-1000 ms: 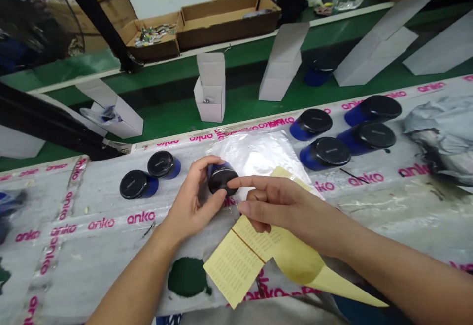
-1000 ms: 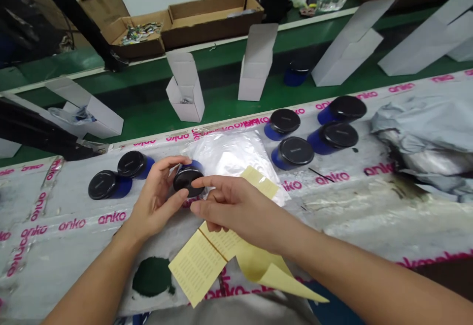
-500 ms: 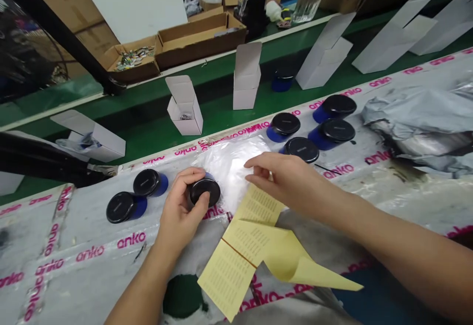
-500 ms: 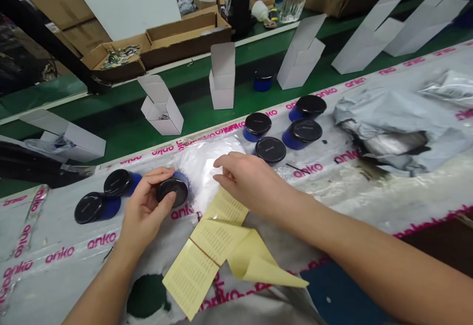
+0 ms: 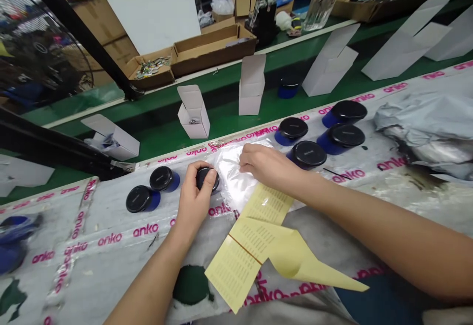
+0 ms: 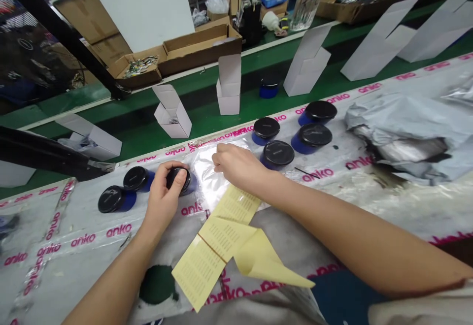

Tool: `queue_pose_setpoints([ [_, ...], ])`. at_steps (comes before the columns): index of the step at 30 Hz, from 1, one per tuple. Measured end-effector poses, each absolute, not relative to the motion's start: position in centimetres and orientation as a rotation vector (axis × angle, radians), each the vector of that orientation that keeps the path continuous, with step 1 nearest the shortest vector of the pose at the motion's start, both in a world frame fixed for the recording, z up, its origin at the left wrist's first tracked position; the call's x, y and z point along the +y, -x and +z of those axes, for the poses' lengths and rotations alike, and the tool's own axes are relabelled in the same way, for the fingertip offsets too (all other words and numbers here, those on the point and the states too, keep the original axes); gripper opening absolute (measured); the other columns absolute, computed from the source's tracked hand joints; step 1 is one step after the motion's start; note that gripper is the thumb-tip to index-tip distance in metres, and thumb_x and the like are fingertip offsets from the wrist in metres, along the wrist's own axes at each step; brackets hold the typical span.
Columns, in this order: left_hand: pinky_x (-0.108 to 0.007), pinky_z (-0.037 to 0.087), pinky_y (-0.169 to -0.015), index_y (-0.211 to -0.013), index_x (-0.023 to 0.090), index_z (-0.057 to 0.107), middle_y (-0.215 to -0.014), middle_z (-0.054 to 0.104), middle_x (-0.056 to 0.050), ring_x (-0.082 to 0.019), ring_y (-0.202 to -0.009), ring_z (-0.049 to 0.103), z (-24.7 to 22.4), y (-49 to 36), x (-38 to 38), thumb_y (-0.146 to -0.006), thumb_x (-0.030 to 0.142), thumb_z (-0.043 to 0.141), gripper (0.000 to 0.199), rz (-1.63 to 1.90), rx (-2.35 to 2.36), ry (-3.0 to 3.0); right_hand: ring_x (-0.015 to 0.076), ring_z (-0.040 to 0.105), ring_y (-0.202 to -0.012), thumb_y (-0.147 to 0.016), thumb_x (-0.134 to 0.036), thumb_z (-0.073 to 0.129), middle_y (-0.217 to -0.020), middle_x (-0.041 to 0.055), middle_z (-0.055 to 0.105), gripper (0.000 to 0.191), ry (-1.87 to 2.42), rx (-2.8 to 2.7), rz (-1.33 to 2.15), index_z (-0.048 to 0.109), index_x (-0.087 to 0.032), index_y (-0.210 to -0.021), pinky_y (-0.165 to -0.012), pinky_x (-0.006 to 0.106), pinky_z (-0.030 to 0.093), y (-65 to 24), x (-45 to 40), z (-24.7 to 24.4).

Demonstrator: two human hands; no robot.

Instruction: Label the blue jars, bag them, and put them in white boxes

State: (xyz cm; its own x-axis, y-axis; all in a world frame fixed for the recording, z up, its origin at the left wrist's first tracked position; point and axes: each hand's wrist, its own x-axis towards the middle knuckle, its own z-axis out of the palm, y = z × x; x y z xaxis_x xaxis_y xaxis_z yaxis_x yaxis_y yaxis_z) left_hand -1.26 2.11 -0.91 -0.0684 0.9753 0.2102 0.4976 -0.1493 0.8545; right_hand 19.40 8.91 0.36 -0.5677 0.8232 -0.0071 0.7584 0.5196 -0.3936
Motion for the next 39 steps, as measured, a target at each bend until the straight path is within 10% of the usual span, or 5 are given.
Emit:
queue_pose_setpoints([
  [8, -0.058, 0.036, -0.115, -0.125, 0.023, 0.059, -0.142, 0.056, -0.013, -0.033, -0.136, 0.050, 2.3, -0.8, 2.5, -0.095, 0.027, 0.064, 0.031, 0.942, 1.517, -2.207, 0.0242, 0.058, -0.098, -0.091, -0.012, 0.064, -0.099, 0.0077, 0.062, 0.014, 1.102, -2.420, 0.561, 0.064, -0.019, -0.079, -0.084, 0.037, 0.044, -21.1, 8.0, 1.8],
  [15, -0.043, 0.051, -0.086, -0.122, 0.028, 0.063, -0.079, 0.070, 0.002, -0.022, -0.082, 0.066, 3.4, -2.2, 4.7, -0.085, 0.009, 0.066, 0.042, 0.815, 1.446, -1.923, 0.0243, 0.063, -0.107, -0.086, -0.014, 0.067, -0.109, 0.0055, 0.067, 0.014, 0.950, -2.220, 0.883, 0.058, -0.023, -0.080, -0.090, 0.038, 0.047, -22.5, 8.4, 2.9],
  [28, -0.026, 0.035, -0.051, -0.062, 0.020, 0.062, -0.056, 0.053, 0.004, -0.011, -0.053, 0.044, 6.5, -2.3, 3.2, -0.078, 0.043, 0.082, 0.034, 1.030, 1.356, -1.440, 0.0261, 0.068, -0.088, -0.091, -0.031, 0.062, -0.088, 0.0035, 0.077, 0.018, 1.055, -1.835, 0.810, 0.075, -0.030, -0.079, -0.086, 0.043, 0.050, -22.2, 6.4, 6.3],
  [35, -0.028, 0.047, -0.062, -0.054, 0.017, 0.042, -0.080, 0.065, -0.003, -0.016, -0.073, 0.061, 4.5, -0.8, -2.5, -0.075, 0.052, 0.085, 0.059, 1.220, 0.976, -1.003, 0.0171, 0.063, -0.071, -0.090, -0.034, 0.067, -0.079, 0.0016, 0.072, 0.014, 0.766, -1.779, 1.755, 0.069, -0.023, -0.081, -0.067, 0.031, 0.047, -20.5, 4.7, 5.9],
  [39, -0.021, 0.038, -0.052, -0.062, 0.018, 0.039, -0.054, 0.050, 0.004, -0.008, -0.051, 0.046, 2.6, -0.6, -5.5, -0.070, 0.052, 0.088, 0.060, 1.193, 0.890, -0.612, 0.0138, 0.055, -0.063, -0.085, -0.051, 0.074, -0.071, -0.0005, 0.064, 0.033, 0.739, -1.388, 2.234, 0.060, -0.021, -0.082, -0.059, 0.028, 0.040, -18.4, 3.5, 4.2],
])
